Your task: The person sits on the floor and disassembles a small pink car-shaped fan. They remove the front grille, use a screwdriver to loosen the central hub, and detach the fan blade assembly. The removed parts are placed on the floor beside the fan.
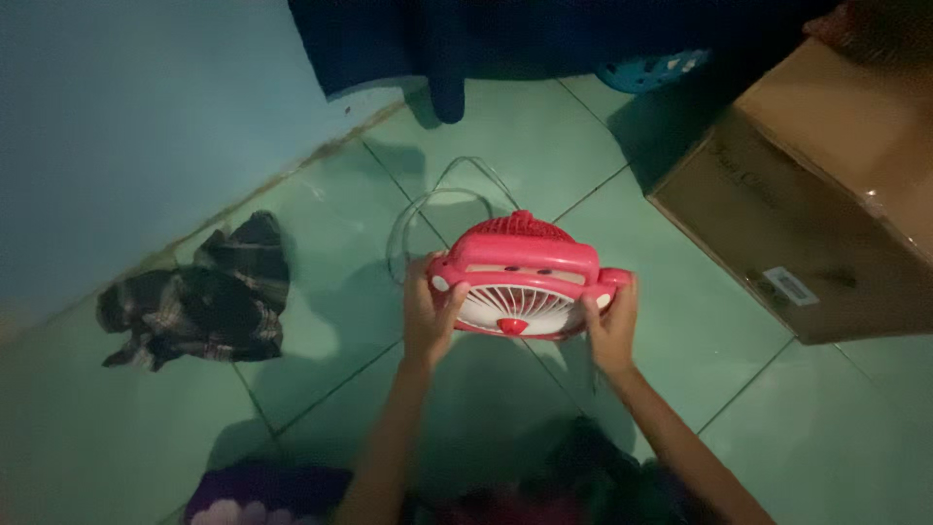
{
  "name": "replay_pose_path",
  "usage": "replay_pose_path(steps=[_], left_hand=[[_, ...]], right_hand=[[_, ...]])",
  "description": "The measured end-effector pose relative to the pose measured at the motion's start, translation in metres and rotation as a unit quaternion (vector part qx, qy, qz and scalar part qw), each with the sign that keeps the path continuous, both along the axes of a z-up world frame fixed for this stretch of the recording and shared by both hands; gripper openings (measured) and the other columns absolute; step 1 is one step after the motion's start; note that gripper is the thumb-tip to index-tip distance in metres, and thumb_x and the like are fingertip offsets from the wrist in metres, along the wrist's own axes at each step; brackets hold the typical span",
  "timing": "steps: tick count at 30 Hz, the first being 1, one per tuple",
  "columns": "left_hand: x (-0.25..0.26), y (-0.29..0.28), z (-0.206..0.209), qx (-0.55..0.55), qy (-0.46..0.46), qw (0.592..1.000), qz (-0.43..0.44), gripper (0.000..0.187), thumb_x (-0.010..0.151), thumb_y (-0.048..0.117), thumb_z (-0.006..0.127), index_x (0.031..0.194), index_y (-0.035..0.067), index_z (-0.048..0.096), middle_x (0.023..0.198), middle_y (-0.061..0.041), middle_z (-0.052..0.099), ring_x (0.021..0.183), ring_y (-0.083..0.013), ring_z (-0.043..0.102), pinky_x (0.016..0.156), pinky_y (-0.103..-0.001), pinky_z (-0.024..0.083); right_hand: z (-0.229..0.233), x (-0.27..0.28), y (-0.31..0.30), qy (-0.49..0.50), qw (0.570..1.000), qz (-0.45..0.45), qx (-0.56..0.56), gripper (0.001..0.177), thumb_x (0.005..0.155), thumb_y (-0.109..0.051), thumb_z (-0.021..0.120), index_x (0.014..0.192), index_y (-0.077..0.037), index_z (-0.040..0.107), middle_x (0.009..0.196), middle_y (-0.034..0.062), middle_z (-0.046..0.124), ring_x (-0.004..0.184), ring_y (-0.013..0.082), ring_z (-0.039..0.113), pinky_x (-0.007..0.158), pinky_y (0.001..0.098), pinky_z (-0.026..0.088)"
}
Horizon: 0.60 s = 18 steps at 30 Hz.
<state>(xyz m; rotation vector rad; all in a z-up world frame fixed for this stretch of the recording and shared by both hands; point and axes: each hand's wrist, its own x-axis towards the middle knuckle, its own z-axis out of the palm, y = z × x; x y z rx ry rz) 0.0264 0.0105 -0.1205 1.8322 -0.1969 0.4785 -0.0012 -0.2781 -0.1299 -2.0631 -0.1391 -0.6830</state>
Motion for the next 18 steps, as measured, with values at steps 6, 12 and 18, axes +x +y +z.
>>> replay_pose_path(steps=[6,12,18], left_hand=[[0.007,-0.012,-0.040,0.036,-0.023,0.998,0.053,0.071,0.100,0.056,0.062,0.143,0.002,0.048,0.138,-0.021,0.052,0.127,-0.0395,0.053,0.110,-0.053,0.043],[0.006,-0.018,-0.068,0.075,-0.025,0.993,0.083,0.082,0.096,0.057,0.068,0.149,0.001,0.039,0.133,-0.020,0.050,0.122,-0.0369,0.054,0.104,-0.051,0.045],[-0.005,-0.021,-0.057,0.069,-0.043,0.993,0.086,0.090,0.086,0.042,0.085,0.148,-0.002,0.036,0.135,-0.024,0.048,0.121,-0.0401,0.053,0.100,-0.055,0.046]], right_hand=[[0.006,0.003,0.017,0.035,0.996,-0.038,0.070,0.070,0.074,-0.038,0.090,0.117,0.000,0.048,0.110,0.0128,0.051,0.099,0.0265,0.057,0.087,0.0392,0.051],[-0.017,0.009,0.005,0.005,0.998,-0.056,0.022,0.067,0.083,-0.044,0.086,0.121,-0.002,0.051,0.113,0.0104,0.052,0.105,0.0234,0.057,0.094,0.0383,0.050],[-0.018,0.001,0.012,0.036,0.979,0.015,0.199,0.067,0.096,-0.041,0.079,0.135,-0.001,0.042,0.122,0.0108,0.051,0.113,0.0223,0.056,0.098,0.0370,0.051]])
